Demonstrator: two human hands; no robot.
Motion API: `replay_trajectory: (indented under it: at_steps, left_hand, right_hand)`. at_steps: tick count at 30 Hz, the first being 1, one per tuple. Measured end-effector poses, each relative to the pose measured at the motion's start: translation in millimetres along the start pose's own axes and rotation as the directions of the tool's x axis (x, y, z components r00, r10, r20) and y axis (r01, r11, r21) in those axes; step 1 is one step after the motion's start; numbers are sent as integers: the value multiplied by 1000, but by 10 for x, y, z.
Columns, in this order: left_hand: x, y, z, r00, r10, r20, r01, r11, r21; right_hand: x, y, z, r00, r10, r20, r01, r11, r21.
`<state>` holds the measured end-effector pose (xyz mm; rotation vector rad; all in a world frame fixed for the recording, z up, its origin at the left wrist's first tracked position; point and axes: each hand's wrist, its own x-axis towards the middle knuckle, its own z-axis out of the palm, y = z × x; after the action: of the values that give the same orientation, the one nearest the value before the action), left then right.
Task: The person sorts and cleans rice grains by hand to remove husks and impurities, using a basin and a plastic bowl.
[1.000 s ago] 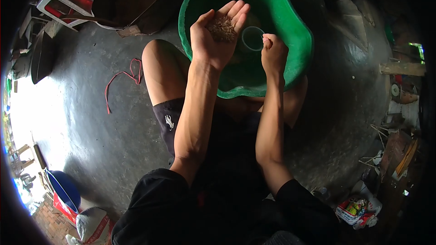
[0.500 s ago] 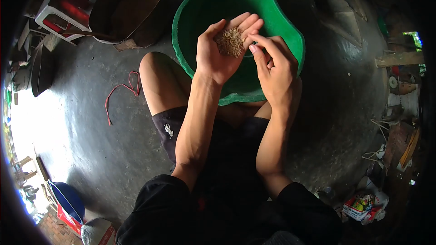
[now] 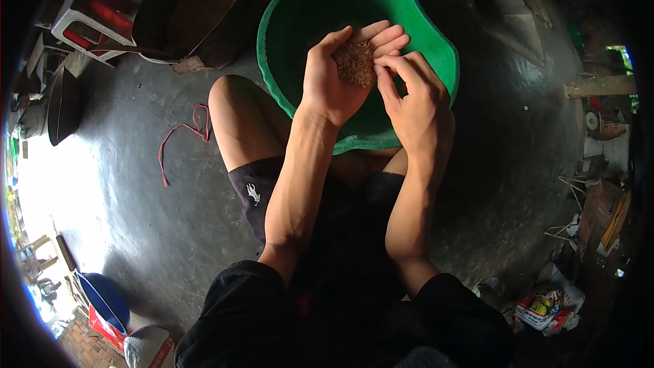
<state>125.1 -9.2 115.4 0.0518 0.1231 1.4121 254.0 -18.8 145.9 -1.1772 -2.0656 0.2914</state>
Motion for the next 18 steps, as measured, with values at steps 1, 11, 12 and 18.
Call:
replay_trajectory:
  at_steps: [1,11,12,18]
  left_hand:
    - [0,-8,5,1000,-4,-7,4,1000,19]
    - [34,57,-119,1000,13,-3,-13,996,-92]
    - [41,61,-126,1000,14,-4,-15,996,-93]
    - [41,240,-283,993,115,-31,-117,989,-92]
  right_hand:
    - [-4,1,-2,1000,2,11,-2,1000,-25]
    - [-26,153,178,999,46,-5,-46,995,88]
    - [-29,183,167,999,46,-3,-45,995,87]
    - [-34,494,341,982,187,-28,-179,966,185]
